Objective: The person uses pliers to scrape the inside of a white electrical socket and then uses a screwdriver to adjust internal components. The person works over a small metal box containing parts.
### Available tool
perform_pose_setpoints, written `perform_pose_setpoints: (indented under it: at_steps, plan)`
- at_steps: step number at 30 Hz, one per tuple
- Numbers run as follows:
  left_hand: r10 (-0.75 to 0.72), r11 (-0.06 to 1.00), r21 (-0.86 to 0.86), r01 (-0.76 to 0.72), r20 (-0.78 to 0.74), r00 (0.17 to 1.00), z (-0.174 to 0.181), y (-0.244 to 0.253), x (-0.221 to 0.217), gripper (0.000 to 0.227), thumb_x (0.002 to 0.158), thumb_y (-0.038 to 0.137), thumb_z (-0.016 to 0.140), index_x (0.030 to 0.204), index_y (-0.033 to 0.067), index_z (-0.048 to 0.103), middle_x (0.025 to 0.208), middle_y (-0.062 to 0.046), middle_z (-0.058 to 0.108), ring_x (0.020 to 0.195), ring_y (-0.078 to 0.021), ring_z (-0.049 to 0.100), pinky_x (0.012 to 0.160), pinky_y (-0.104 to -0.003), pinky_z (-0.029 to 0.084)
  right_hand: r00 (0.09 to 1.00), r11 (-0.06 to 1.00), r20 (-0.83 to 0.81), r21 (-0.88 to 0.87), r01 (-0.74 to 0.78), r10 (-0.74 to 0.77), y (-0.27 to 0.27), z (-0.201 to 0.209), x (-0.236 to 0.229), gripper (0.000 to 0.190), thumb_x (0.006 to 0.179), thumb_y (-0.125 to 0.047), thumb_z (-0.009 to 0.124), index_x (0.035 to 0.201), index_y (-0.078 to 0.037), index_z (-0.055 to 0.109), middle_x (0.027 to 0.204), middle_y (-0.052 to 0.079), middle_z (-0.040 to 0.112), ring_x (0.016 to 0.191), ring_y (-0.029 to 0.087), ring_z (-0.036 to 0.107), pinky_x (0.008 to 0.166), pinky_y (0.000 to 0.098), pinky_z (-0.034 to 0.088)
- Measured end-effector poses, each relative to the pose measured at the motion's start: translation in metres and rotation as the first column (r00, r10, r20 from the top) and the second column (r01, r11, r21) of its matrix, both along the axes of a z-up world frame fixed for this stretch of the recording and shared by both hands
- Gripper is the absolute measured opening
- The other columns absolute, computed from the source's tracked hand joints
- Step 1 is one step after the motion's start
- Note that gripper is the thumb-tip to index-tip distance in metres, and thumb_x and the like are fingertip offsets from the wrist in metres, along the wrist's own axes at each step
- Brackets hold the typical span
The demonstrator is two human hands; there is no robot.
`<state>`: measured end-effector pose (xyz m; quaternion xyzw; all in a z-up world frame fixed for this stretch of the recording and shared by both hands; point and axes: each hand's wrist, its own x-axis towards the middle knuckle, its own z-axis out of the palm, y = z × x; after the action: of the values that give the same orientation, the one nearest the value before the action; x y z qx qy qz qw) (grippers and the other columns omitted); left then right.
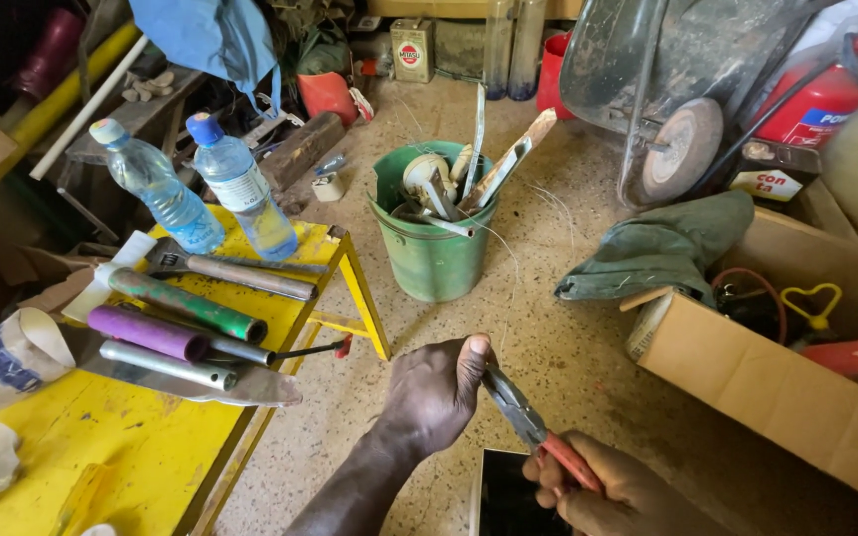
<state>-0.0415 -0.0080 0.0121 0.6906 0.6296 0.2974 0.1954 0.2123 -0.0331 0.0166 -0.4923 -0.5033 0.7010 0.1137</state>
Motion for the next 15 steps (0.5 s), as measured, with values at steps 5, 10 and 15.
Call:
perform_pose_setpoints:
  at_steps: [5, 10, 15]
  plan:
    - [-0.035, 0.976, -0.197, 0.09, 0.266, 0.963, 0.02, -0.007, -0.003, 0.089, 0.092, 0.073, 0.008, 0.116, 0.0252, 0.079, 0.106, -0.012, 0.086, 0.105, -0.0282, 0.083, 0.095, -0.051, 0.064, 0.989, 0.987, 0.095, -0.099, 0.123, -0.114, -0.012, 0.032, -0.015, 0.025, 0.092, 0.0, 0.058, 0.109, -0.003, 0.075, 0.096, 0.017, 0.076, 0.073, 0.023, 0.053, 0.071, 0.035, 0.04]
    - [-0.077, 0.968, -0.119, 0.223, 0.7, 0.71, 0.019, -0.007, 0.0, 0.08, 0.093, 0.072, 0.022, 0.133, 0.021, 0.069, 0.133, -0.009, 0.072, 0.09, -0.0185, 0.067, 0.06, -0.035, 0.052, 0.949, 0.96, -0.229, -0.225, 0.165, -0.216, -0.008, 0.012, -0.009, 0.018, 0.085, 0.01, 0.058, 0.1, 0.001, 0.062, 0.097, 0.026, 0.069, 0.073, 0.031, 0.058, 0.064, 0.0392, 0.04]
    - [-0.115, 0.966, -0.004, 0.259, 0.89, 0.442, 0.006, -0.001, -0.001, 0.065, 0.107, 0.055, 0.032, 0.119, 0.0049, 0.071, 0.112, -0.019, 0.079, 0.074, -0.0212, 0.067, 0.053, -0.03, 0.053, 0.858, 0.932, -0.452, -0.355, 0.078, -0.244, -0.008, 0.009, -0.006, 0.026, 0.077, 0.02, 0.056, 0.081, -0.003, 0.045, 0.105, 0.025, 0.061, 0.079, 0.034, 0.057, 0.072, 0.0441, 0.041]
